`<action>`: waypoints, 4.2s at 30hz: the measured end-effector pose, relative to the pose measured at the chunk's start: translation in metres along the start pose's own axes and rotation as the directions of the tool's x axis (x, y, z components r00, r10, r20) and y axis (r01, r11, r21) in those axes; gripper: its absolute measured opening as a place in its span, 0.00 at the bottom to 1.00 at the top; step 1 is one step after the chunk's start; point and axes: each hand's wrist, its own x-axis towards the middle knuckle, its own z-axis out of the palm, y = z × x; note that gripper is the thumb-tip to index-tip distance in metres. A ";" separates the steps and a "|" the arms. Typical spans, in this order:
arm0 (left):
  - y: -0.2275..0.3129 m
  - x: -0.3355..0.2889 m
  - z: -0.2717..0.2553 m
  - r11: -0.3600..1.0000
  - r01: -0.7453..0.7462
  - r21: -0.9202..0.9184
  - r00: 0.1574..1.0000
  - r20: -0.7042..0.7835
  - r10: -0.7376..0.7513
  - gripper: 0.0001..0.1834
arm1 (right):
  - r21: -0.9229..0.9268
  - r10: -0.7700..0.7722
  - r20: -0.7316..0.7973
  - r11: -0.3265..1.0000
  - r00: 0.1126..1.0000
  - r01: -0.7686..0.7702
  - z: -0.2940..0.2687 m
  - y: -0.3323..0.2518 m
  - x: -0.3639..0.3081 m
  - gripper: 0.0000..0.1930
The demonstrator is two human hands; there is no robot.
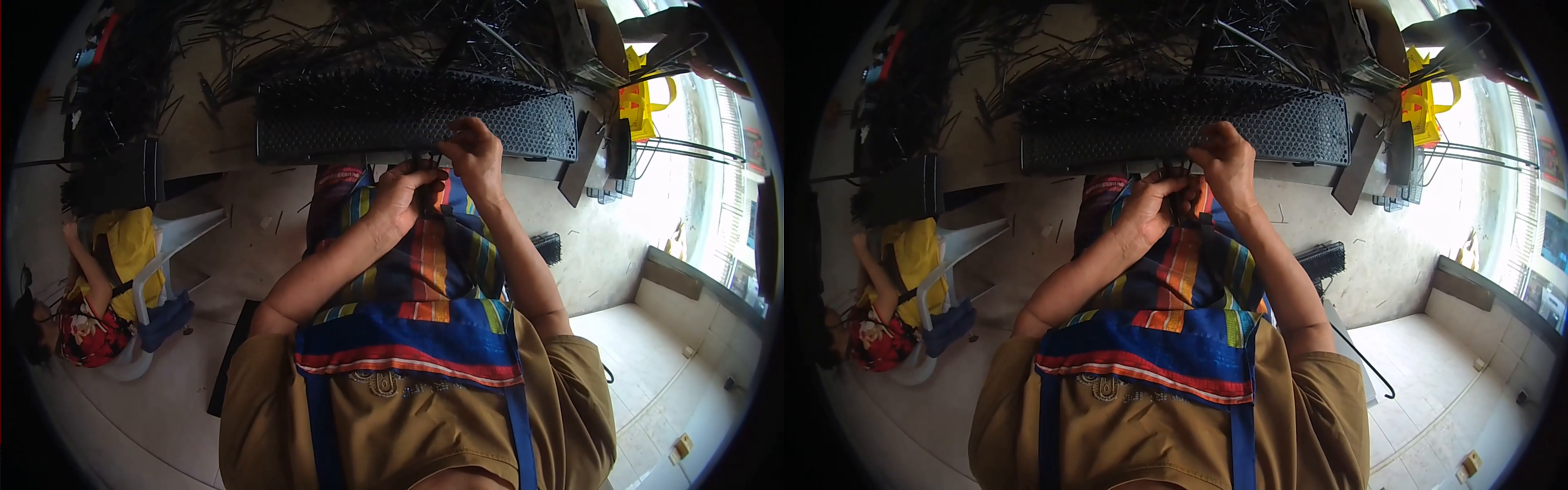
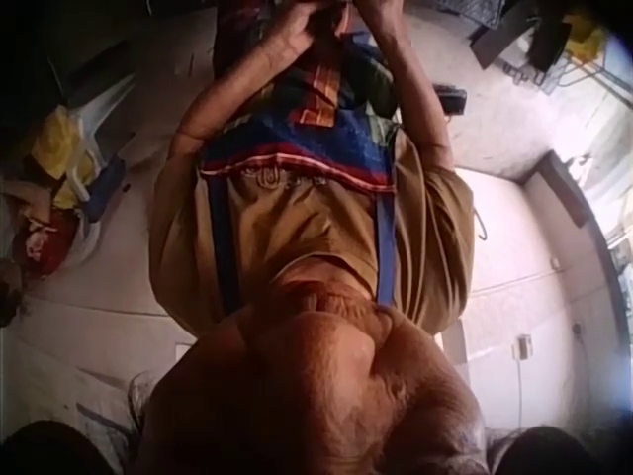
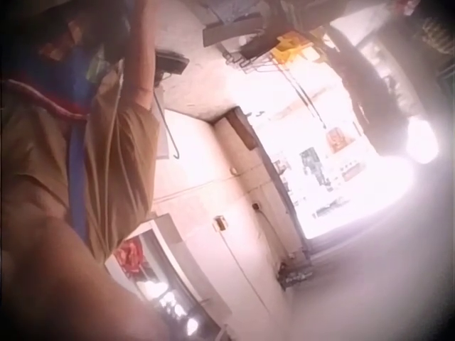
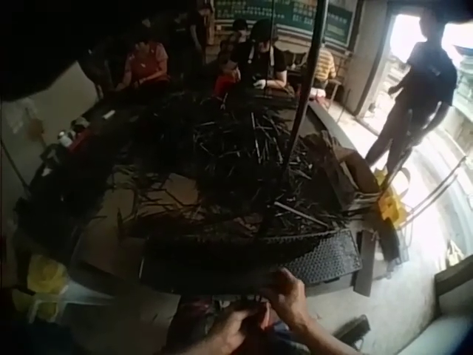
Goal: Manually inserting and organizing black cables into a component frame at a workstation.
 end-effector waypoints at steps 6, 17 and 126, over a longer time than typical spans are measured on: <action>0.004 -0.003 0.005 0.996 -0.031 0.078 0.998 -0.050 0.035 0.05 | 0.406 0.116 0.004 0.907 0.993 -0.108 -0.004 0.002 0.002 0.06; 0.007 -0.006 0.004 0.991 0.003 0.136 0.996 -0.093 0.010 0.04 | -0.292 -0.512 -0.170 0.842 0.842 0.453 0.009 -0.011 0.026 0.05; -0.001 0.012 0.031 0.999 -0.009 0.046 1.000 0.023 0.007 0.06 | -0.239 -0.276 0.012 0.933 0.961 0.271 -0.027 0.010 0.019 0.11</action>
